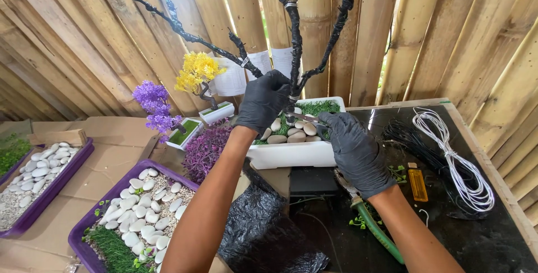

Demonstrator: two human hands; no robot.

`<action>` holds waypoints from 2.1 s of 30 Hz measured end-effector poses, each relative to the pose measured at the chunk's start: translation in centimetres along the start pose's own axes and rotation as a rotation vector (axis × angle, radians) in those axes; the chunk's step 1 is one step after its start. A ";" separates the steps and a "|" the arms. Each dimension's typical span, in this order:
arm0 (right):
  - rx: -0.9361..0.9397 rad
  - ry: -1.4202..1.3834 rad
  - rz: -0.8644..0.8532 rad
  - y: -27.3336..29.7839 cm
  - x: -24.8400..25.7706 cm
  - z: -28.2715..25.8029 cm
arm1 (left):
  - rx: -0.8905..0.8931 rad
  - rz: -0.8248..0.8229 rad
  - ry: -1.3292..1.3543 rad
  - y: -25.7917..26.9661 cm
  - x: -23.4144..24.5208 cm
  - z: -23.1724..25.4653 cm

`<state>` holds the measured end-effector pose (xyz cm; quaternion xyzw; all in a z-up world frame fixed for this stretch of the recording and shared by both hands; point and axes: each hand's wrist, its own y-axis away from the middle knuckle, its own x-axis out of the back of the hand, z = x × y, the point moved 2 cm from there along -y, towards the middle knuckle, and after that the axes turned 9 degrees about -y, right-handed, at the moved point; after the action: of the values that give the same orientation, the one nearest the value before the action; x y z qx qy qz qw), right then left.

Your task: The person assembles a miniature bonsai tree by wrapping the branches with black tape, securing them with wire, and trimming excess wire. They then place white stones and green moss into the pot to complete the arrangement.

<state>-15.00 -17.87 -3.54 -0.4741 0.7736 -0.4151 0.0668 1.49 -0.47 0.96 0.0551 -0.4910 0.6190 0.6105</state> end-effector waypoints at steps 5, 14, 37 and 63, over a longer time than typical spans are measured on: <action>0.185 0.220 -0.075 0.0 -0.8 4.9 | -0.029 0.106 -0.033 2.8 2.5 4.2; 0.254 0.135 -0.063 0.0 -0.2 3.7 | -0.345 0.470 -0.654 3.8 -2.5 5.1; 0.181 -0.041 -0.103 -0.7 0.3 2.1 | -0.548 0.735 -0.565 4.5 -4.6 6.0; 0.168 -0.026 -0.069 -2.3 3.5 -2.6 | -0.320 0.575 0.058 8.1 6.3 5.3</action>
<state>-16.68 -19.60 0.80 -0.4986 0.7182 -0.4744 0.1021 -9.45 2.24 3.51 -0.2003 -0.5598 0.6823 0.4254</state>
